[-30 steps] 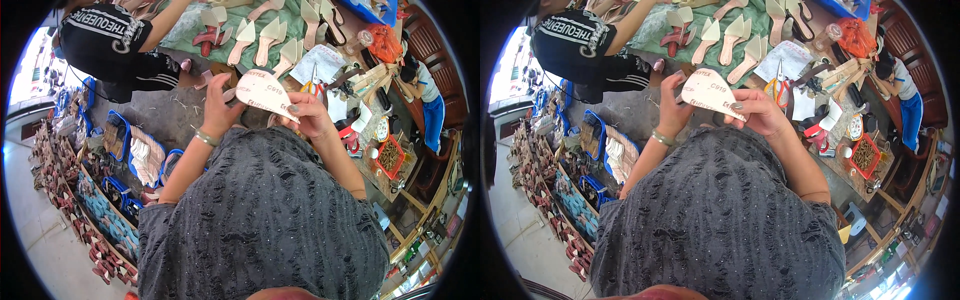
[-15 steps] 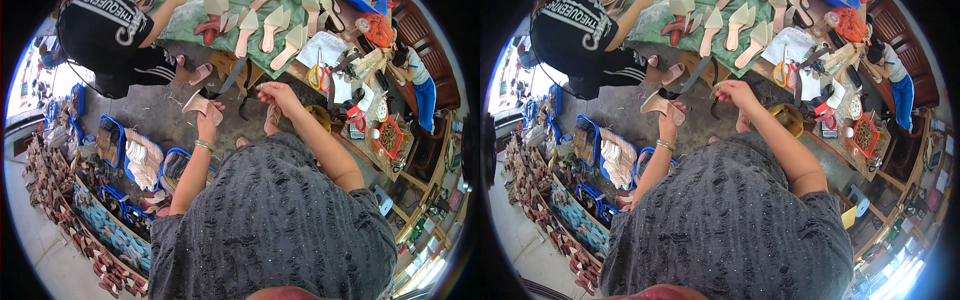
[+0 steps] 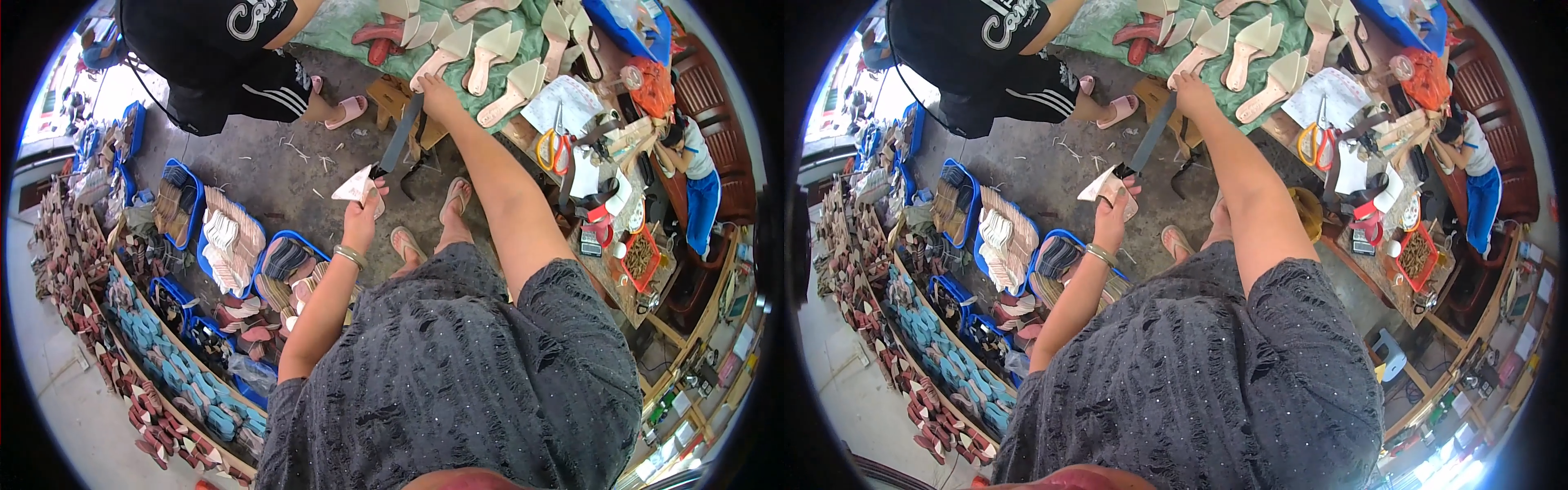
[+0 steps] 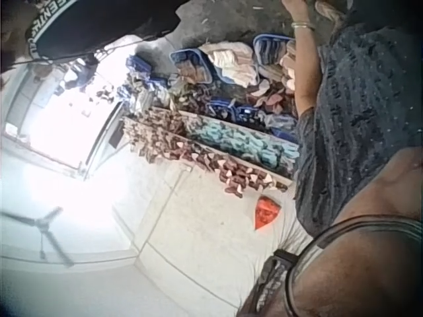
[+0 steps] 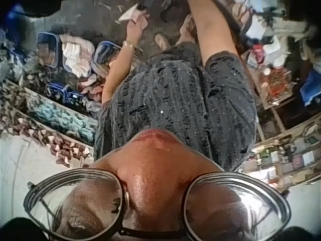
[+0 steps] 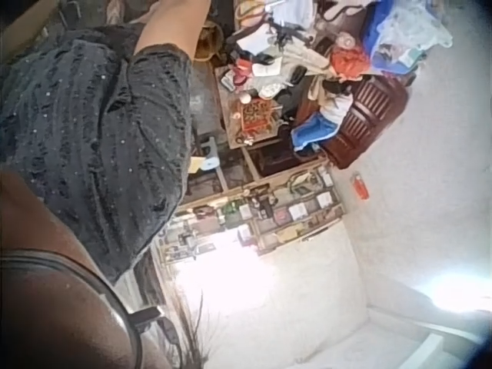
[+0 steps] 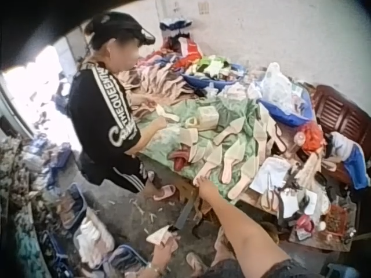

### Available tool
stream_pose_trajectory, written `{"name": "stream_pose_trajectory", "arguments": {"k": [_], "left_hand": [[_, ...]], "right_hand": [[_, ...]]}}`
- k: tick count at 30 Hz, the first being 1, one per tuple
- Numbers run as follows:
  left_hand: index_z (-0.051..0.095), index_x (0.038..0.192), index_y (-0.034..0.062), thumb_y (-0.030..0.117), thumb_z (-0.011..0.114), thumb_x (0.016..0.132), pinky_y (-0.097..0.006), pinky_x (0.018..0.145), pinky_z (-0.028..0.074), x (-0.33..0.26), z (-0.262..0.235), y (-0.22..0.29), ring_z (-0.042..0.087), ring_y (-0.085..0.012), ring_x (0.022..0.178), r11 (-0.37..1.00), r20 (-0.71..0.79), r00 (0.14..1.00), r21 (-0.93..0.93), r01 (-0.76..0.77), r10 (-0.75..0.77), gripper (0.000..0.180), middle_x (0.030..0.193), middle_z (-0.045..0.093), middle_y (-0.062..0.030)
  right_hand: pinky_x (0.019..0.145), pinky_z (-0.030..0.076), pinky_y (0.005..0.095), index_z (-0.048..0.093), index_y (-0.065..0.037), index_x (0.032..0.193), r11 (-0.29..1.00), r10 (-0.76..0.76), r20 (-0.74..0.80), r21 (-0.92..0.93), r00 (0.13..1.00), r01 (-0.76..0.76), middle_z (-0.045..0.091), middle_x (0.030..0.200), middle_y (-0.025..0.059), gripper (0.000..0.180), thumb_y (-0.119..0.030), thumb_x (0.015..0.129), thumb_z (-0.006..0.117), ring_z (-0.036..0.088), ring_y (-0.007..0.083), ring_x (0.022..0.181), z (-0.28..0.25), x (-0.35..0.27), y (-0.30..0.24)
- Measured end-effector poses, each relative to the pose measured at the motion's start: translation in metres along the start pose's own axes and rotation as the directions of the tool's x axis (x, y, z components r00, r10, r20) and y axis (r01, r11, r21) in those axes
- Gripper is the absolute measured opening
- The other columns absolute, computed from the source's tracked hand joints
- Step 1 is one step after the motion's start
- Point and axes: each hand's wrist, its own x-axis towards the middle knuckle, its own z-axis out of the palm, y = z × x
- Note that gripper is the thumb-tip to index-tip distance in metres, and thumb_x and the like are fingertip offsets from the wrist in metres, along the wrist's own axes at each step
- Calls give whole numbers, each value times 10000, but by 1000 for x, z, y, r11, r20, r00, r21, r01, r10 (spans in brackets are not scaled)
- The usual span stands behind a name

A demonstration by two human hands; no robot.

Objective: The person assembles high-heeled shoe components by applying shoe straps to shoe soles and trimming the edges of the straps with scissors.

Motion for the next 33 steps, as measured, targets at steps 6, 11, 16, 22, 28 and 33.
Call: {"name": "stream_pose_trajectory", "arguments": {"k": [6,11,16,22,28,33], "left_hand": [[529,1135,2,269,475,965,-316,940,410,-14,-5,-4,534,-201,1111,983,-30,983,-8,-181,181,321,1362,437,-125],[416,1337,22,244,467,969,-286,946,394,-35,-4,23,503,-164,1140,964,-124,967,-114,-239,225,433,1275,523,-68],[500,1124,-3,258,465,968,-316,936,414,-35,-13,52,528,-230,1139,916,-212,921,-170,-364,327,307,1388,414,-91],[453,1138,7,375,457,960,-318,776,501,-51,-16,101,634,-235,912,885,-98,954,-357,-299,283,409,1000,597,-119],[462,1144,3,502,368,954,-291,689,510,-82,-35,117,632,-193,760,886,-93,934,-296,-357,346,542,843,628,-114],[476,1131,7,522,342,954,-285,657,509,-110,-41,129,625,-185,708,898,-107,947,-303,-320,302,560,846,628,-115]], "right_hand": [[889,449,458,543,-76,1175,952,-73,-13,-299,997,66,539,1257,65,355,-137,836,457,514,256,1145,7,12,2],[866,459,454,554,-82,1156,953,-105,-76,-292,992,78,552,1236,62,342,-138,830,466,524,258,1121,5,20,28],[866,463,461,550,-81,1179,966,-122,-48,-237,991,107,556,1226,79,364,-148,829,477,527,276,1112,10,24,28],[870,469,355,559,-54,1197,950,-71,-17,305,997,72,614,1124,121,401,-125,803,575,599,238,997,-29,12,-25],[926,422,278,557,-5,1192,94,-489,213,977,846,-192,614,1112,77,320,-181,926,530,567,152,1057,-123,-100,-194],[774,446,216,599,-3,1117,137,-401,192,979,896,-149,634,958,12,274,-135,877,611,558,63,845,-136,-139,-261]]}}
